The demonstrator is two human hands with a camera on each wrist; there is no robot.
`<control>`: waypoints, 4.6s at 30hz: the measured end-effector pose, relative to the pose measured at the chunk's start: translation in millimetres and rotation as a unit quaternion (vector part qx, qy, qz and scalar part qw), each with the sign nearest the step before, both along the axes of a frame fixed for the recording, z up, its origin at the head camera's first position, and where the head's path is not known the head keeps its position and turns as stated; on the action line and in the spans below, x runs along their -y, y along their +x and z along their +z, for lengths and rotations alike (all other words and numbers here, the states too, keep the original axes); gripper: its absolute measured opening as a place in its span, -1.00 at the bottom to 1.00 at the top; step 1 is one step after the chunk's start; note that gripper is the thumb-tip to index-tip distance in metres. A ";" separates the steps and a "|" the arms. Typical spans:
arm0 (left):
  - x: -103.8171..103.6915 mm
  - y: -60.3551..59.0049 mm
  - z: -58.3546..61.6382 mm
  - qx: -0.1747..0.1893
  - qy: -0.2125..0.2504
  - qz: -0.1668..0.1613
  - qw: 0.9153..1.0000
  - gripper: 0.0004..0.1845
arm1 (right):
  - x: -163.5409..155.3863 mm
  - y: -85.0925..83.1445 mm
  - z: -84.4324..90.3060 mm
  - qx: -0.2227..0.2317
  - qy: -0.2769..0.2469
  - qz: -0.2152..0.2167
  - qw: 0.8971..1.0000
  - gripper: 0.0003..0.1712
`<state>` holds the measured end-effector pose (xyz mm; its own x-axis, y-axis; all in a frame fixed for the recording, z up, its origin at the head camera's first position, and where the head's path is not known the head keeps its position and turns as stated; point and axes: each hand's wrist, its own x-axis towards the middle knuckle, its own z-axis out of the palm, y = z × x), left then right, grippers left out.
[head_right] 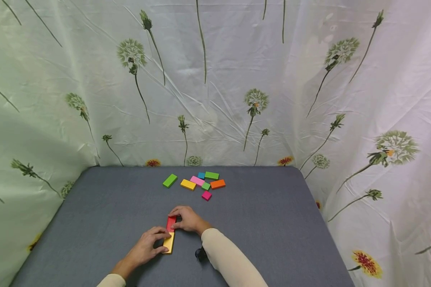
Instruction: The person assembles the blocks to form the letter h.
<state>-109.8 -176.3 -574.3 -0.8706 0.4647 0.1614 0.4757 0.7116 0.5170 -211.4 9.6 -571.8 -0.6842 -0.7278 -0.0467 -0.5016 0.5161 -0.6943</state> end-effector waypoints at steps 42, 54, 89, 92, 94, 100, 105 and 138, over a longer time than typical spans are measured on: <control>1.1 0.8 -2.9 -0.012 0.007 0.002 1.000 -0.66 | -5.4 1.7 -0.4 0.049 -0.050 -0.028 0.997 -0.59; -0.8 1.6 -7.4 -0.081 0.020 -0.006 0.996 -0.62 | -26.8 0.2 1.0 0.103 -0.121 -0.079 0.984 -0.62; 5.6 4.2 -7.9 -0.178 -0.062 -0.049 0.981 -0.41 | -94.7 -69.1 7.0 -0.056 -0.021 -0.406 0.912 -0.59; 5.9 4.8 -7.9 -0.169 -0.067 -0.049 0.982 -0.41 | -91.6 -72.4 5.4 -0.063 0.001 -0.411 0.910 -0.58; 5.9 5.1 -7.2 -0.165 -0.069 -0.050 0.983 -0.42 | -89.5 -74.0 4.4 -0.061 0.018 -0.415 0.907 -0.57; 6.3 4.4 -6.7 -0.167 -0.069 -0.054 0.982 -0.45 | -85.4 -76.8 4.1 -0.048 0.038 -0.423 0.904 -0.53; 6.1 2.8 -5.2 -0.161 -0.073 -0.060 0.982 -0.45 | -86.5 -77.1 5.3 -0.052 0.042 -0.422 0.904 -0.52; -6.0 -11.3 17.8 -0.104 -0.178 -0.070 0.976 -0.47 | -95.3 -56.6 19.9 -0.006 -0.008 -0.378 0.926 -0.48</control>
<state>-121.1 -170.3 -556.5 -0.7599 0.6361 0.1341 0.6499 0.7486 0.1315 -268.0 104.9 -551.9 -0.9988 -0.0412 -0.0280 -0.0097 0.7122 -0.7019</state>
